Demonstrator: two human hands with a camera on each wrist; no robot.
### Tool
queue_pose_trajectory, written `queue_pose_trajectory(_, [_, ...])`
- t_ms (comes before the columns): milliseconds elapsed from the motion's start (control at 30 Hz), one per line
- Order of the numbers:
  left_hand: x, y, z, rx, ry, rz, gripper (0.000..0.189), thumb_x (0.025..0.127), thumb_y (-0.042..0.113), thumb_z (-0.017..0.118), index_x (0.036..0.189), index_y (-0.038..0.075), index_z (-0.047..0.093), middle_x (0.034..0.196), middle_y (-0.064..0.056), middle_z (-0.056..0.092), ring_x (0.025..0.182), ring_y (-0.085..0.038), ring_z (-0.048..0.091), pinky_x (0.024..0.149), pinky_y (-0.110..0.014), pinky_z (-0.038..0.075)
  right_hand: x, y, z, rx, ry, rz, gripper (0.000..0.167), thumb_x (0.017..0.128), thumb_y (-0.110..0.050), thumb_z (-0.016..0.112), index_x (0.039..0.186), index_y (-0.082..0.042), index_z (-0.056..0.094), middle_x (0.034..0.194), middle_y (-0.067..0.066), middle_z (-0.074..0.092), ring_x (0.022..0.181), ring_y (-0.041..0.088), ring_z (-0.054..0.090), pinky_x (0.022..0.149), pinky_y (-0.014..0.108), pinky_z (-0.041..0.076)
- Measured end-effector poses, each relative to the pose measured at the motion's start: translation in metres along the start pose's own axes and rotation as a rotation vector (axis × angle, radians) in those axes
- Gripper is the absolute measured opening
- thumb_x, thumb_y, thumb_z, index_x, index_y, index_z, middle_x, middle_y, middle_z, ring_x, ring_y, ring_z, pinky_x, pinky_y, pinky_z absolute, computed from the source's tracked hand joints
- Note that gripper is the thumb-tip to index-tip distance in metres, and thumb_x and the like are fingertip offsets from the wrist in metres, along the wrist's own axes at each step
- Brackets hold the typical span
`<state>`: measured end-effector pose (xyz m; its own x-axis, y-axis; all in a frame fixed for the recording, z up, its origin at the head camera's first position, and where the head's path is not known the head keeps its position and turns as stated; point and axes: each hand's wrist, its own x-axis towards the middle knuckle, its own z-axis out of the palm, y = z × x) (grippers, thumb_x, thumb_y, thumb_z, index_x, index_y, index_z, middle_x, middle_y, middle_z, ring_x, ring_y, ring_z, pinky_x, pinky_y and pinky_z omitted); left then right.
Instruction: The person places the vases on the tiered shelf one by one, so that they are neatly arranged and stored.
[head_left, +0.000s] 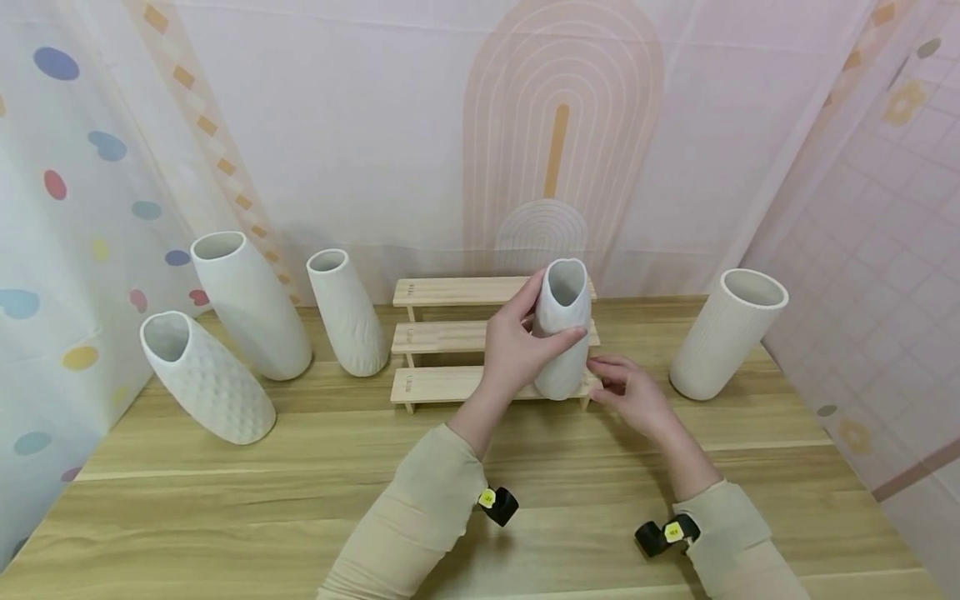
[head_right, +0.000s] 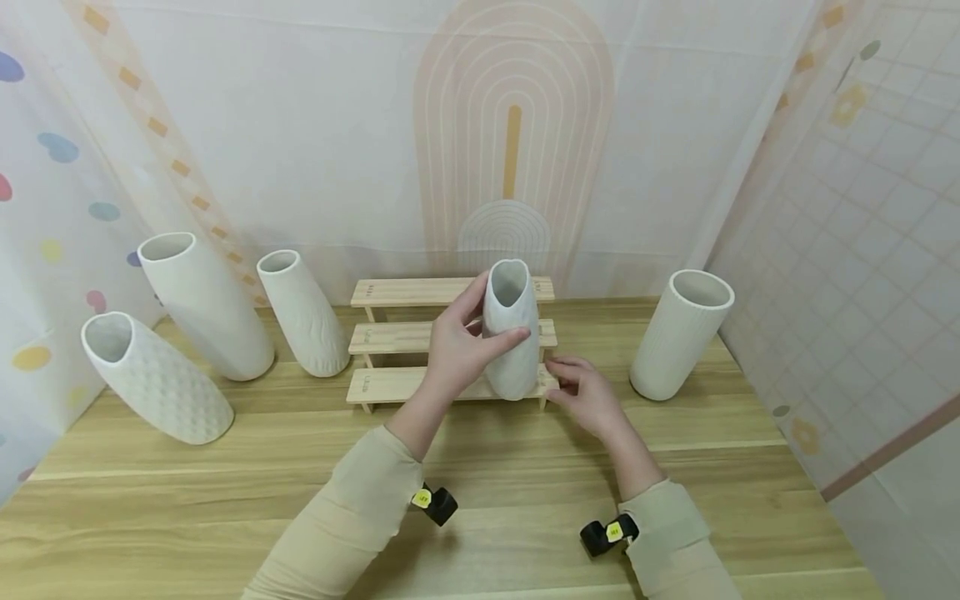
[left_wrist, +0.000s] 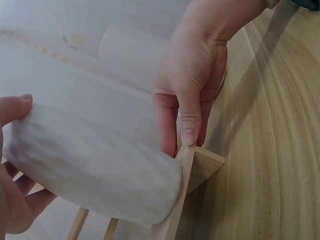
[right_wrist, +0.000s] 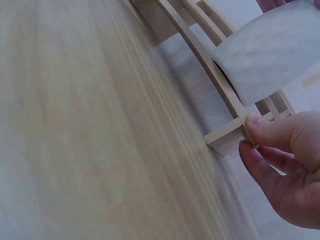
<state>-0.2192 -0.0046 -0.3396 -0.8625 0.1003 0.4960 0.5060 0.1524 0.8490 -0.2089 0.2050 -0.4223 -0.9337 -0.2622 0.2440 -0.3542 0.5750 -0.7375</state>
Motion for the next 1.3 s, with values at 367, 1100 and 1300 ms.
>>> queue_pose_trajectory(367, [-0.004,-0.007,0.001,0.050,-0.065,0.021,0.080,0.077,0.021,0.088,0.147,0.022,0.049,0.131,0.001,0.061,0.115,-0.013,0.058,0.090,-0.039,0.054,0.000,0.001,0.002,-0.006,0.014,-0.003,0.040,0.088,0.004,0.071,0.125,0.012,0.061,0.128,0.027,0.057,0.104,0.036,0.060,0.086,0.042,0.053])
queue_pose_trajectory(1100, [-0.019,-0.025,-0.003,-0.017,-0.118,0.004,0.081,0.077,0.014,0.087,0.148,0.023,0.048,0.130,0.001,0.061,0.119,-0.012,0.056,0.090,-0.032,0.054,-0.001,-0.001,0.001,0.016,0.006,-0.007,0.039,0.089,0.004,0.070,0.125,0.013,0.061,0.128,0.027,0.056,0.104,0.036,0.061,0.086,0.043,0.053])
queue_pose_trajectory(1300, [-0.023,-0.031,-0.009,-0.043,-0.142,-0.003,0.081,0.079,0.014,0.086,0.149,0.023,0.046,0.136,-0.002,0.058,0.119,-0.019,0.058,0.090,-0.034,0.055,-0.001,0.000,0.002,0.014,0.011,-0.012,0.038,0.089,0.004,0.070,0.125,0.013,0.061,0.128,0.027,0.057,0.103,0.036,0.061,0.087,0.045,0.053])
